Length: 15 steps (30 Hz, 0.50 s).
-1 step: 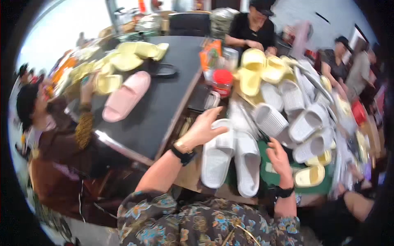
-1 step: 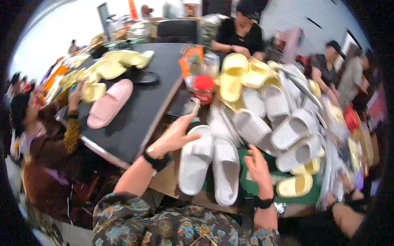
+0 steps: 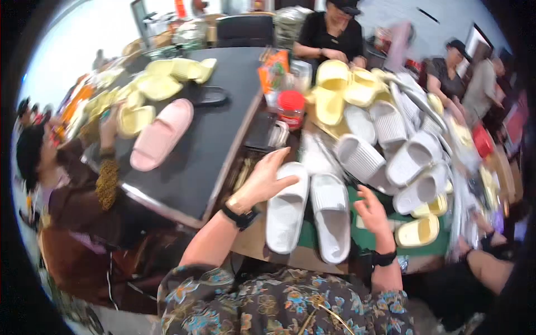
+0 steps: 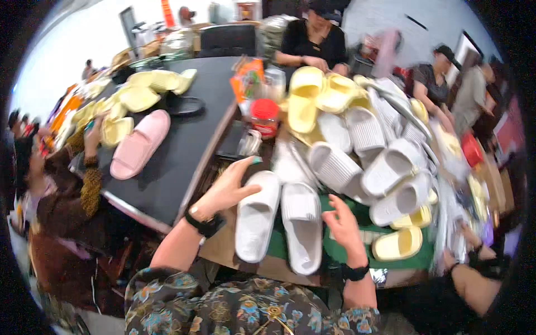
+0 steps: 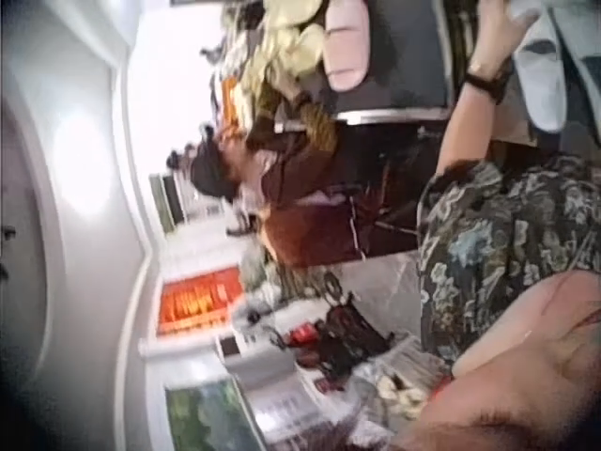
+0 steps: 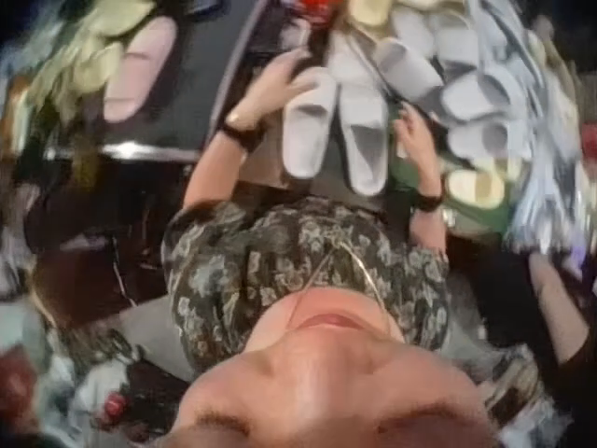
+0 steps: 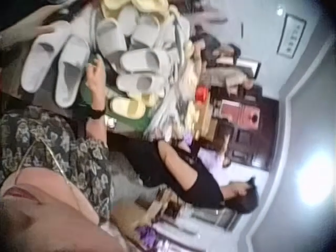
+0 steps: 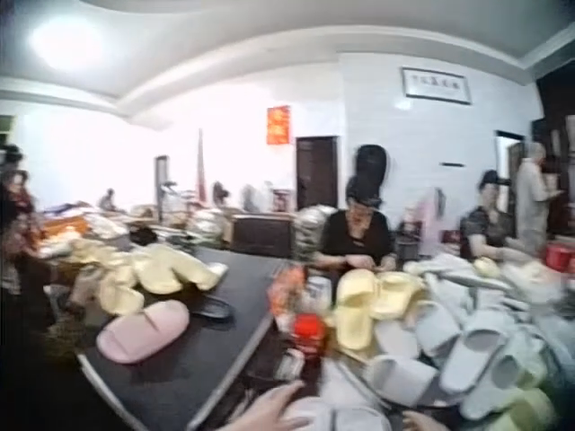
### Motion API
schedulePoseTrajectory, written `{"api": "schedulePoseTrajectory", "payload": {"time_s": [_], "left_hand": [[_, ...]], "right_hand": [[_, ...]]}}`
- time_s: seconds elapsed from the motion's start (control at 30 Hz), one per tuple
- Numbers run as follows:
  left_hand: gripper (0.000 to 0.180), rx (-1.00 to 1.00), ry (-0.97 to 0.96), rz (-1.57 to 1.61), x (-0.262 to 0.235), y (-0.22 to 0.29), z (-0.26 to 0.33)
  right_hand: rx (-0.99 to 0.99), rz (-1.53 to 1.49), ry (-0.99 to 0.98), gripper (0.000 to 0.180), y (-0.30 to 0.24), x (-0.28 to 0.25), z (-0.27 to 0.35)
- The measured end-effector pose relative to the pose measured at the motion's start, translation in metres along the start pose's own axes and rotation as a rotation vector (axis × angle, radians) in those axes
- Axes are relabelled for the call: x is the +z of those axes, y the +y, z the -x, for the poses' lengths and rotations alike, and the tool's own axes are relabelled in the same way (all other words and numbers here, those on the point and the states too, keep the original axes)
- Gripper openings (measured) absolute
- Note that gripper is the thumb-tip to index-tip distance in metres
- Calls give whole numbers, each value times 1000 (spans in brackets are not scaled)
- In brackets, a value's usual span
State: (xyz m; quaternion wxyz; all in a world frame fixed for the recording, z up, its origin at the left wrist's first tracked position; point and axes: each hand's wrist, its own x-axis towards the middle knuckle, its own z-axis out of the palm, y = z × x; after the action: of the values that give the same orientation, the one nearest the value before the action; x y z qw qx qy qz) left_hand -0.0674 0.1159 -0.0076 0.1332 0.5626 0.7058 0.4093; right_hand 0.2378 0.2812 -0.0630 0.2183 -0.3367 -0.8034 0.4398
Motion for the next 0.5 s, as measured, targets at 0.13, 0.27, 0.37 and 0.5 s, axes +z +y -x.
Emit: {"api": "schedulePoseTrajectory", "payload": {"time_s": [0.13,0.27,0.37,0.5], "left_hand": [[92,-203,-139,-72,28,-10,47],[75,-161,-97,-99,63,-23,85],[64,-171,-49,-109,72,-11,94],[63,-237,-28,-166,58,-7,105]], "right_hand": [[68,68,-111,72,-3,1,34],[43,117,-115,72,0,20,54],[62,116,-31,61,15,42,62],[33,141,-138,53,-5,37,63]]}}
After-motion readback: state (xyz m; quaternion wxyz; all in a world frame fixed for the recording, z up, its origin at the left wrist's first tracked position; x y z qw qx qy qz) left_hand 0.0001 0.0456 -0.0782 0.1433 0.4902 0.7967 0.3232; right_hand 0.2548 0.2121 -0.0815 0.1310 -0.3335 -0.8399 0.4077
